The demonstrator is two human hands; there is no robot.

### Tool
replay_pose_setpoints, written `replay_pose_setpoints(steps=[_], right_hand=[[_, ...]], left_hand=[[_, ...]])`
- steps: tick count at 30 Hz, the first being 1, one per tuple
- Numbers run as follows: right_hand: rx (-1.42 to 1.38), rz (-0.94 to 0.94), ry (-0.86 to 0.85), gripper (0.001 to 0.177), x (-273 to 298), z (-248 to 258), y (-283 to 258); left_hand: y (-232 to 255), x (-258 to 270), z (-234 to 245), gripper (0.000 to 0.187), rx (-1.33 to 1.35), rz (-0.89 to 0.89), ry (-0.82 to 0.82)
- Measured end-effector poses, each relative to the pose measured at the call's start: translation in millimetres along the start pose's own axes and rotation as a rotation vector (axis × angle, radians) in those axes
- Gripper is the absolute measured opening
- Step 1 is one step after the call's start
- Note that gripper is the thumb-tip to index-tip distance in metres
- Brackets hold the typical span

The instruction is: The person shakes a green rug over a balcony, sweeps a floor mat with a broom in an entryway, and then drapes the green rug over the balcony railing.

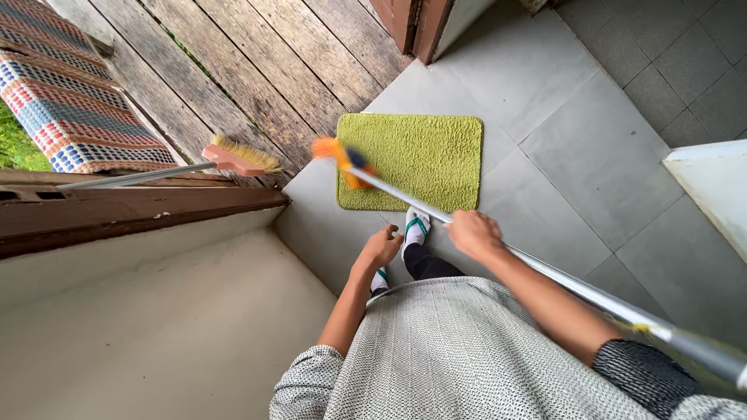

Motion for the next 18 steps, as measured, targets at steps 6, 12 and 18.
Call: replay_pose_setpoints(steps=[6,12,18], right_hand=[[-0.303,-0.005,-0.062,0.030,-15.2,16.6,-58.8],[-0.211,-0.195,0.016,0.043,-56.5,2.9,42.8],[-0.113,-0.502,0.194,0.041,23.7,16.0,248.8]], left_hand=[[4.0,-2.1,23.1,0.061,0.048,0.069,0.037],[24.9,-13.6,15.5,0.059,-0.014,0.021,0.015],[44.8,-24.7,-11.7,0.060,-0.050,-0.025,-0.067]])
Point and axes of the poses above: each hand's wrist, its own x-axis away from the middle knuckle, its own z-axis out of the back of the hand, y = z × x, the point moved 8 cm from there along -x, towards the middle knuckle, and after that the axes turned 4 degrees about -y, right-handed, at the moved point
